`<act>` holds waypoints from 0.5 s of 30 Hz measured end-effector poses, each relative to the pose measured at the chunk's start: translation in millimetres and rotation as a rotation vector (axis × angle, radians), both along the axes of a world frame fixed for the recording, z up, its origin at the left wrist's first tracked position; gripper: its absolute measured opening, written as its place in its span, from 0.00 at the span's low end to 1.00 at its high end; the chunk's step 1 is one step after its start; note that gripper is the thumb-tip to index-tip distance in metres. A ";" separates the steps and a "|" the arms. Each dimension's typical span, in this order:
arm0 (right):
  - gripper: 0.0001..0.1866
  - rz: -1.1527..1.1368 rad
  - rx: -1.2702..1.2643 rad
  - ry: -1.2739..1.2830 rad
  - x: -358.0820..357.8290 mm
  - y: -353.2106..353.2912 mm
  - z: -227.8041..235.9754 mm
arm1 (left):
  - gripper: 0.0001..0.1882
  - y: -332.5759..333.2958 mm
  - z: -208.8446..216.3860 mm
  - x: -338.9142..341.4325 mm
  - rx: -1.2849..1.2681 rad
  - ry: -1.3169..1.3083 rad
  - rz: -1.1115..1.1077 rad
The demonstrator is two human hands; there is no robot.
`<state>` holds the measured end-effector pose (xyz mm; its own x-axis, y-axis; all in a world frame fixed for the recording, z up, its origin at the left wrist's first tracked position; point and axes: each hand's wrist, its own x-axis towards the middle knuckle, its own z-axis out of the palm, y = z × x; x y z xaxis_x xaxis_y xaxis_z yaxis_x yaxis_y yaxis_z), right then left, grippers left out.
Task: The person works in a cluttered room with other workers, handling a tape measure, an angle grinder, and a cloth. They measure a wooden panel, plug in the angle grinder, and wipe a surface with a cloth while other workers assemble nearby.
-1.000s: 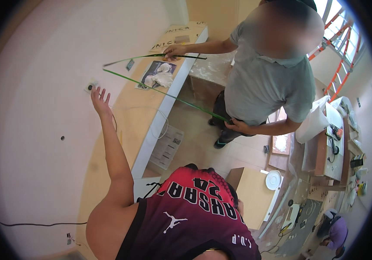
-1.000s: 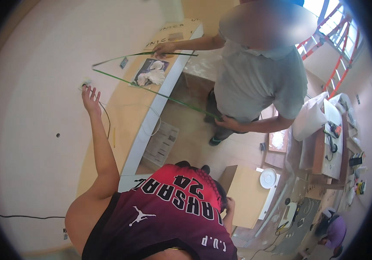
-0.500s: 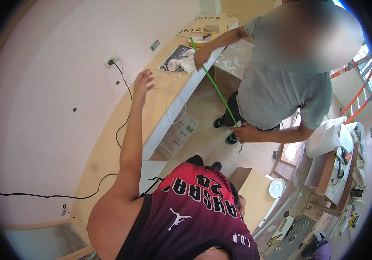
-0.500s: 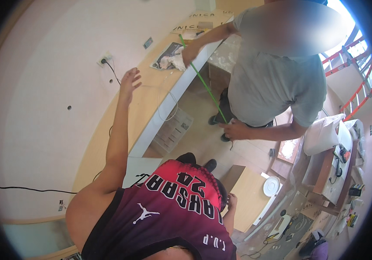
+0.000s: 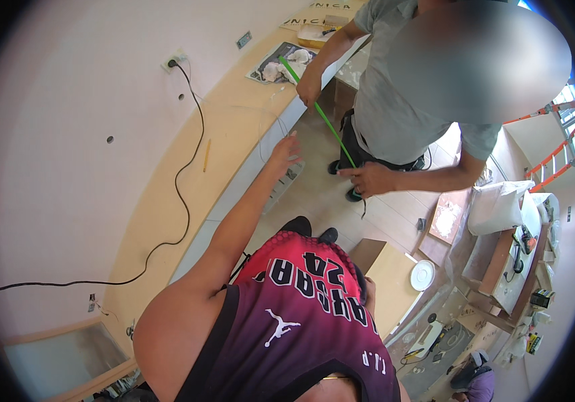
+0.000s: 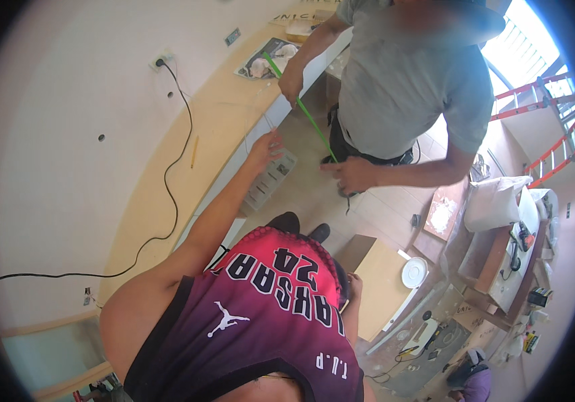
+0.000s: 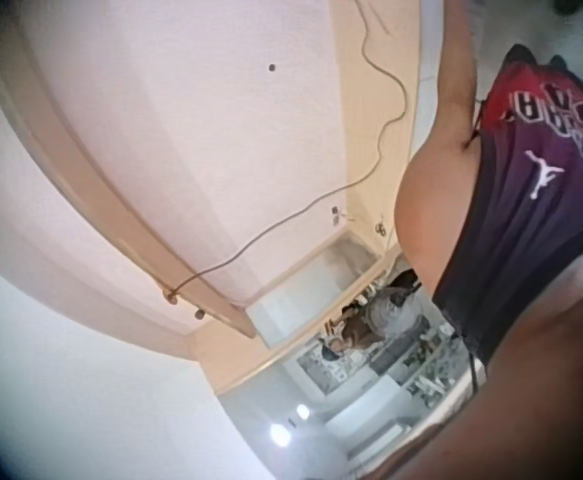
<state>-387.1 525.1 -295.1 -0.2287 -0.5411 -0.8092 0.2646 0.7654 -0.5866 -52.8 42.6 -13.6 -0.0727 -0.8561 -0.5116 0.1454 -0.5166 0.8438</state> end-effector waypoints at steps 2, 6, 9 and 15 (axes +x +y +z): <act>0.15 0.001 0.001 -0.001 -4.1 15.8 -21.7 | 0.43 8.3 2.5 -21.9 0.020 0.050 -0.012; 0.15 0.017 0.022 -0.002 4.6 32.2 -11.7 | 0.50 26.2 -2.0 -32.1 0.014 0.098 -0.056; 0.15 0.031 0.040 0.022 4.7 35.3 -0.3 | 0.52 23.2 -2.0 -40.2 0.035 0.141 -0.024; 0.15 0.054 0.055 0.064 7.6 28.7 30.4 | 0.38 47.8 -34.5 -23.5 0.100 0.188 0.018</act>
<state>-379.5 553.8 -264.7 -0.2522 -0.5089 -0.8230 0.1854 0.8094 -0.5573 -76.3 90.4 -48.1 -0.1602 -0.8037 -0.5731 0.3048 -0.5925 0.7457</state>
